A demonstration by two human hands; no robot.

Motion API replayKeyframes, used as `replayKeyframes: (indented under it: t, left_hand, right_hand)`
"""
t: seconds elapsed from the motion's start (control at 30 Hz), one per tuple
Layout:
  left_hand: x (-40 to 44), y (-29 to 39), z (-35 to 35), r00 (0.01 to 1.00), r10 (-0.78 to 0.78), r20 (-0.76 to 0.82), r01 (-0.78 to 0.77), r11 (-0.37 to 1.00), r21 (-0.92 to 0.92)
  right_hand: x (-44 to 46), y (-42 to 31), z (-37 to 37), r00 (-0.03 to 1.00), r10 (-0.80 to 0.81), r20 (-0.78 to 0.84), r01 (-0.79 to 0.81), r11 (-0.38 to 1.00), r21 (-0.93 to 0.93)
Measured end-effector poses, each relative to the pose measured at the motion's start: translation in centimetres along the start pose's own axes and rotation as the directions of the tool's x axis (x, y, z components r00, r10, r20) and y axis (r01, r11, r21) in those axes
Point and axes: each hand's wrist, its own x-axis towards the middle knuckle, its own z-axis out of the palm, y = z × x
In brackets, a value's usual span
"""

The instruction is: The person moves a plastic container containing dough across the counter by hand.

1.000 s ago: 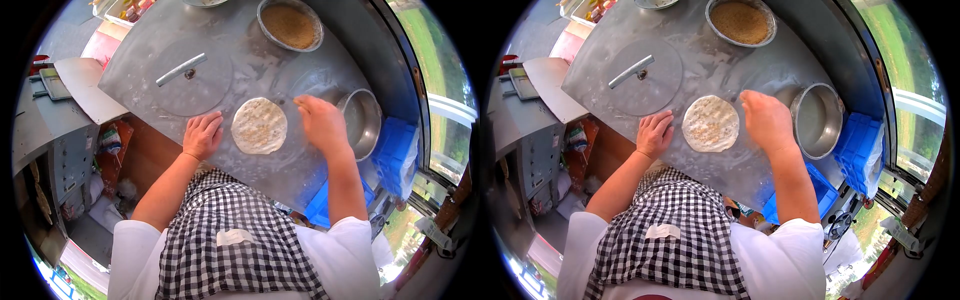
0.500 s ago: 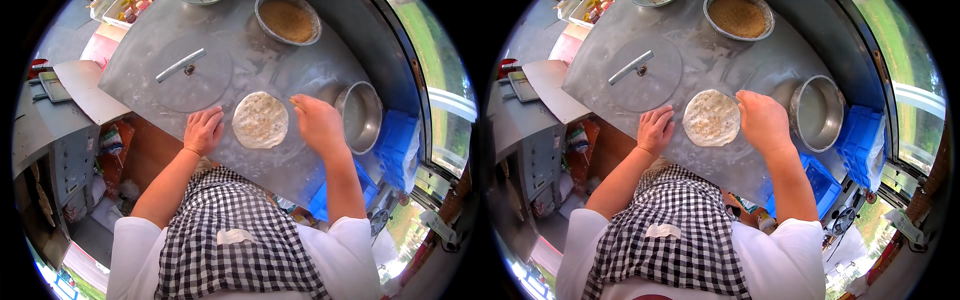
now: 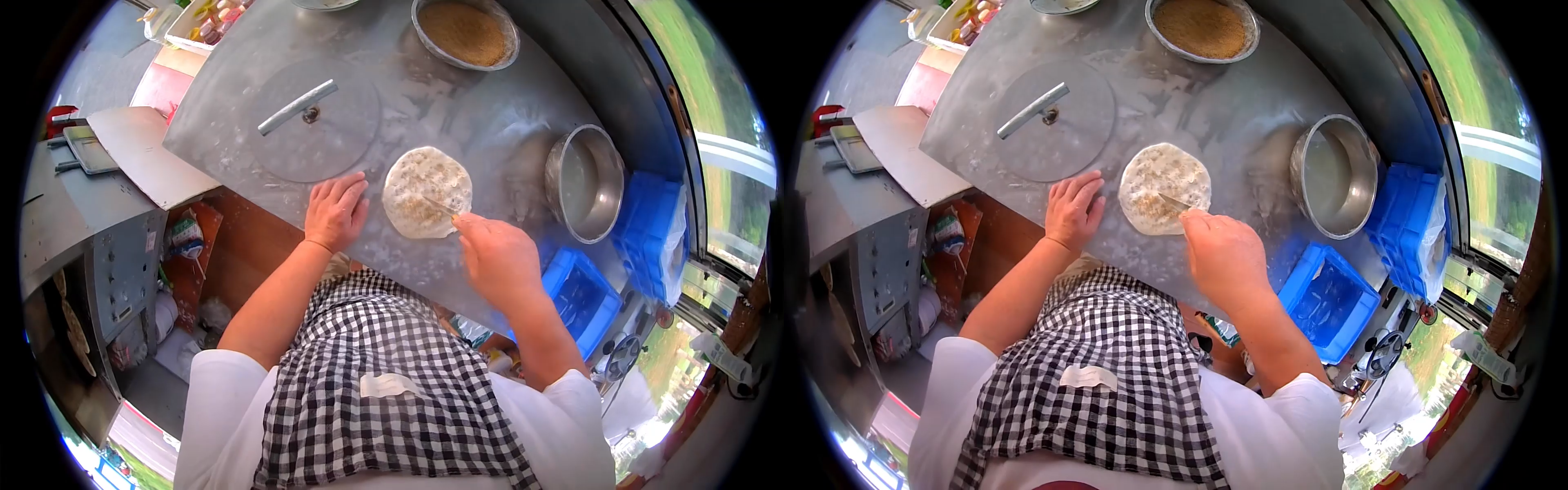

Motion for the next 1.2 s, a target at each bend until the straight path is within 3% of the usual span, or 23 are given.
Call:
replayKeyframes:
  t: [0.17,0.27,0.37,0.47,0.57,0.67,0.7,0.8,0.97,1.1,1.2]
  left_hand:
    - [-0.2,-1.0,0.1,0.999,-0.019,-0.047,0.011,0.985,-0.172]
    - [1.4,-0.7,-2.8,0.981,0.01,-0.196,-0.059,0.968,-0.242]
    - [4.3,-1.0,-7.4,0.935,0.111,-0.337,-0.129,0.991,-0.032]
    - [7.8,-1.2,-10.7,0.917,0.123,-0.379,-0.009,0.958,0.288]
    - [10.2,-3.3,-10.9,0.948,0.086,-0.305,0.041,0.921,0.387]
    - [11.2,-5.7,-10.0,0.961,-0.277,0.015,0.274,0.957,0.095]
    - [11.6,-5.9,-9.8,0.975,-0.215,0.047,0.202,0.959,0.196]
    - [12.6,-7.3,-9.1,0.949,-0.307,0.076,0.293,0.943,0.157]
    - [12.3,-7.8,-8.7,0.97,-0.226,0.092,0.209,0.964,0.163]
    - [11.6,-4.9,-9.3,0.992,-0.11,0.066,0.101,0.988,0.117]
    - [11.9,-1.2,-10.6,0.985,-0.132,0.114,0.123,0.989,0.084]
  right_hand:
    - [-0.4,3.3,-1.6,0.955,0.085,-0.282,-0.107,0.992,-0.063]
    - [-1.4,6.5,-0.6,0.915,0.152,-0.374,-0.2,0.975,-0.093]
    - [-2.2,7.8,0.9,0.893,0.165,-0.418,-0.22,0.972,-0.085]
    - [-2.9,7.3,2.6,0.876,0.155,-0.456,-0.197,0.979,-0.045]
    - [-3.2,7.2,4.2,0.857,0.165,-0.488,-0.201,0.979,-0.021]
    - [-3.8,8.5,5.9,0.841,0.162,-0.516,-0.212,0.976,-0.04]
    - [-4.2,9.0,6.5,0.841,0.163,-0.516,-0.216,0.975,-0.044]
    - [-5.6,9.8,8.5,0.871,0.219,-0.44,-0.262,0.964,-0.039]
    - [-7.4,10.0,11.0,0.891,0.366,-0.267,-0.368,0.929,0.044]
    - [-8.4,10.4,12.6,0.858,0.458,-0.231,-0.447,0.889,0.098]
    - [-8.4,10.4,13.1,0.838,0.489,-0.242,-0.47,0.872,0.133]
